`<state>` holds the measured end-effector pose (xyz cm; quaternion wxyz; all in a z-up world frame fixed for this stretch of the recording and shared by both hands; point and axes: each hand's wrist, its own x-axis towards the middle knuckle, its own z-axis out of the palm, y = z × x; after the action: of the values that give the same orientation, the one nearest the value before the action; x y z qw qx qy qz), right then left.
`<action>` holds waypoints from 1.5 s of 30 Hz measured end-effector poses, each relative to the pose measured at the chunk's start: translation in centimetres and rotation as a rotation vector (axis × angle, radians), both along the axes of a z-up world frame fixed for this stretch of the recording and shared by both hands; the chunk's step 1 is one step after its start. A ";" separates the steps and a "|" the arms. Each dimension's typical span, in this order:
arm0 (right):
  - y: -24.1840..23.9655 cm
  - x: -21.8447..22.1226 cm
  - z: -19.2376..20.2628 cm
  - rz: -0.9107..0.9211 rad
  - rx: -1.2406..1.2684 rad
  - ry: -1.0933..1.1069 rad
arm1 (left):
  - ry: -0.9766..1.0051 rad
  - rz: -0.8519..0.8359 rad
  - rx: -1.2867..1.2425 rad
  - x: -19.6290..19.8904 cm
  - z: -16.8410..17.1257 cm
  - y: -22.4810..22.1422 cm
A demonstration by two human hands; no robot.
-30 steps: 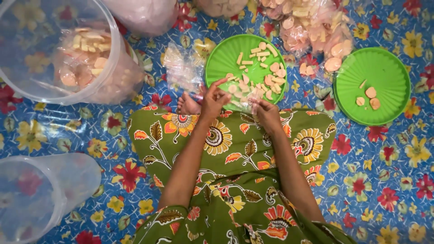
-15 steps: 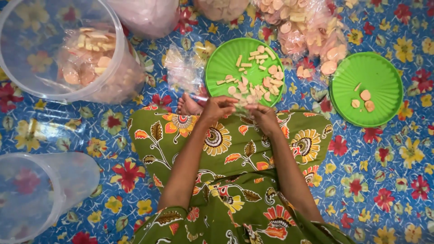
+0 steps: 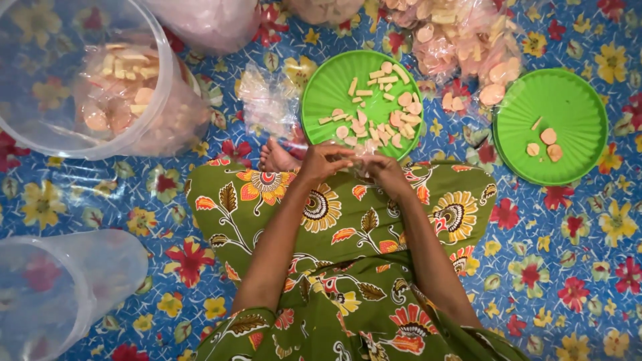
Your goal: Separating thin food slices and arranging them on a plate
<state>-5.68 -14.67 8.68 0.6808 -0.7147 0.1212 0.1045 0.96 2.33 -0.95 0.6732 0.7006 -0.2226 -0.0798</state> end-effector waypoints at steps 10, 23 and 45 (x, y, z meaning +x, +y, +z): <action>-6.7 4.6 -6.2 -0.117 -0.339 -0.232 | 0.002 0.259 -0.038 1.7 -1.0 -0.1; -13.3 7.7 -13.0 -0.115 -1.079 -0.394 | -0.042 0.326 0.005 2.7 -1.7 -0.9; -6.0 3.7 -10.2 0.008 -0.458 -0.431 | -0.090 0.260 -0.083 1.6 -0.6 -1.1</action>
<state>-1.97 -20.71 -1.50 0.5119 -0.8556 -0.0082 -0.0767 2.59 1.25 -1.59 0.6955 0.6981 -0.1632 0.0490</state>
